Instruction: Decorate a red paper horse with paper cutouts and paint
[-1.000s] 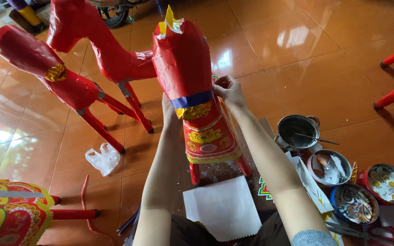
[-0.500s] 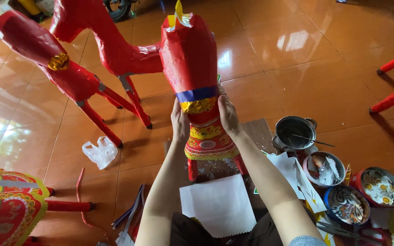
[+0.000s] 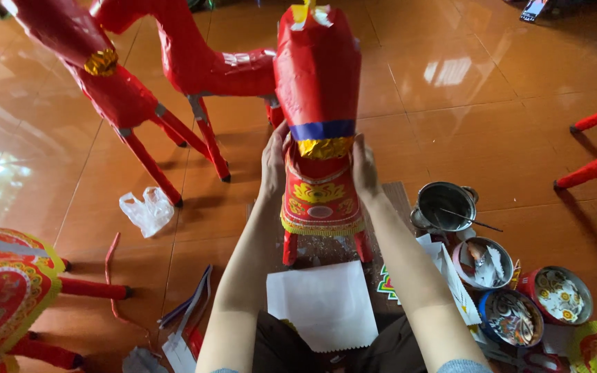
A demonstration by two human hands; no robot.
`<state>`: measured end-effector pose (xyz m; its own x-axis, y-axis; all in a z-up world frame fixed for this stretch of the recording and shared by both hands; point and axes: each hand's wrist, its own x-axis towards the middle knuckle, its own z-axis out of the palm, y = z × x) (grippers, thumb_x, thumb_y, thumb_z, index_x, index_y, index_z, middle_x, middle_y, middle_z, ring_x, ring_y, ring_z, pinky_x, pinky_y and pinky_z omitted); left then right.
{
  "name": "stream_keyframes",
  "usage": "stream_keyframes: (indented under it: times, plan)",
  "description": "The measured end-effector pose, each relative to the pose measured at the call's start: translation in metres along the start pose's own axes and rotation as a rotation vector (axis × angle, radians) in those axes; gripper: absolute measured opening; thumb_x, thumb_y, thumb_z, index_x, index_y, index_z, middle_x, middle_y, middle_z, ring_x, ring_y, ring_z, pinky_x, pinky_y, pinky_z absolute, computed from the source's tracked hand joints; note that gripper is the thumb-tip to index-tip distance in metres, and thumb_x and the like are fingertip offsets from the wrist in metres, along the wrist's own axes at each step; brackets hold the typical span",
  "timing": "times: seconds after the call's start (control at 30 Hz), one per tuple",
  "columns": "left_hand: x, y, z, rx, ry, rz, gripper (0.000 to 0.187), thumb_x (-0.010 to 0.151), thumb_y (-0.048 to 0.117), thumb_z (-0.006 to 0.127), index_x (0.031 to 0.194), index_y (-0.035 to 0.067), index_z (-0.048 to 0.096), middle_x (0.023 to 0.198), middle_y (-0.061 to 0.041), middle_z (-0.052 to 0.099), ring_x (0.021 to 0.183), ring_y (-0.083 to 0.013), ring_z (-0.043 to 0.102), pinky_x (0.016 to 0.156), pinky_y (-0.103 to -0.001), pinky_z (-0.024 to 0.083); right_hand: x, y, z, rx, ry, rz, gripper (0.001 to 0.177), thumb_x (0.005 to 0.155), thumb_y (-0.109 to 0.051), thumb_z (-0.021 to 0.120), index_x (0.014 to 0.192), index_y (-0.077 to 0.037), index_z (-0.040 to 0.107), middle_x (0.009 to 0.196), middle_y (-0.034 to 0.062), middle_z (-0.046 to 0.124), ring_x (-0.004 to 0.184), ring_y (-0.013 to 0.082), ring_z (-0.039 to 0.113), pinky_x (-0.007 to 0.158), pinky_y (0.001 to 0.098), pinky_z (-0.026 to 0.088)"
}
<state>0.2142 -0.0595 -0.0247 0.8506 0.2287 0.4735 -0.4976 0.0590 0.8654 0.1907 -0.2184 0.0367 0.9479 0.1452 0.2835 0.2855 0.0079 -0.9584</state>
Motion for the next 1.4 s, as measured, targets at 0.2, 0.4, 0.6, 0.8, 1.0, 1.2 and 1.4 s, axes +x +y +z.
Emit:
stream_keyframes:
  times: [0.2, 0.4, 0.6, 0.8, 1.0, 1.2, 1.4]
  plan:
    - [0.001, 0.003, -0.010, 0.153, -0.112, 0.043, 0.054, 0.108, 0.038, 0.024, 0.148, 0.005, 0.040, 0.154, -0.024, 0.032, 0.144, -0.0406, 0.023, 0.119, -0.053, 0.017, -0.008, -0.017, 0.011, 0.075, 0.013, 0.085, 0.094, 0.097, -0.070, 0.017, 0.153, 0.005, 0.014, 0.157, 0.0307, 0.009, 0.146, 0.0444, 0.009, 0.120, 0.0536, 0.005]
    - [0.003, 0.022, 0.006, 0.205, -0.147, 0.047, 0.052, 0.109, 0.033, 0.023, 0.152, 0.006, 0.032, 0.155, -0.024, 0.028, 0.145, -0.0386, 0.021, 0.121, -0.051, 0.015, -0.002, 0.010, 0.010, 0.027, -0.047, 0.087, 0.086, 0.098, -0.068, 0.017, 0.156, -0.004, 0.015, 0.159, 0.0244, 0.011, 0.146, 0.0439, 0.010, 0.120, 0.0563, 0.005]
    - [0.006, -0.008, 0.003, 0.225, -0.105, 0.008, 0.050, 0.109, 0.033, 0.026, 0.151, 0.009, 0.036, 0.155, -0.022, 0.030, 0.145, -0.0359, 0.022, 0.121, -0.048, 0.017, -0.006, 0.000, 0.009, 0.019, -0.061, 0.071, 0.087, 0.097, -0.069, 0.016, 0.156, -0.005, 0.017, 0.159, 0.0236, 0.013, 0.145, 0.0444, 0.012, 0.118, 0.0590, 0.007]
    - [0.009, -0.043, 0.002, 0.197, -0.024, -0.077, 0.051, 0.109, 0.031, 0.029, 0.149, 0.001, 0.036, 0.153, -0.026, 0.031, 0.142, -0.0377, 0.027, 0.119, -0.050, 0.021, 0.005, 0.021, 0.002, 0.014, -0.055, 0.100, 0.079, 0.100, -0.062, 0.020, 0.154, -0.004, 0.023, 0.159, 0.0216, 0.016, 0.146, 0.0387, 0.015, 0.121, 0.0535, 0.007]
    - [0.006, -0.068, 0.003, 0.051, -0.012, -0.052, 0.049, 0.108, 0.034, 0.034, 0.142, 0.001, 0.046, 0.138, -0.024, 0.050, 0.128, -0.0297, 0.047, 0.110, -0.049, 0.036, 0.008, -0.006, -0.016, 0.131, -0.039, 0.079, 0.079, 0.101, -0.061, 0.024, 0.153, -0.002, 0.025, 0.159, 0.0227, 0.016, 0.147, 0.0387, 0.015, 0.123, 0.0516, 0.007]
    - [0.002, -0.059, 0.004, 0.101, -0.034, -0.032, 0.047, 0.108, 0.036, 0.031, 0.134, 0.005, 0.055, 0.128, -0.017, 0.057, 0.119, -0.0260, 0.055, 0.105, -0.047, 0.041, 0.002, -0.011, -0.021, 0.140, -0.065, 0.033, 0.087, 0.099, -0.066, 0.020, 0.152, 0.002, 0.023, 0.159, 0.0248, 0.014, 0.147, 0.0385, 0.012, 0.123, 0.0494, 0.009]
    - [0.010, -0.042, 0.004, 0.036, 0.034, -0.085, 0.046, 0.108, 0.033, 0.033, 0.127, 0.001, 0.059, 0.122, -0.017, 0.060, 0.117, -0.0246, 0.053, 0.108, -0.045, 0.037, 0.005, 0.007, -0.012, 0.155, -0.009, 0.132, 0.076, 0.101, -0.059, 0.030, 0.153, -0.004, 0.025, 0.160, 0.0172, 0.017, 0.148, 0.0323, 0.015, 0.124, 0.0474, 0.007]
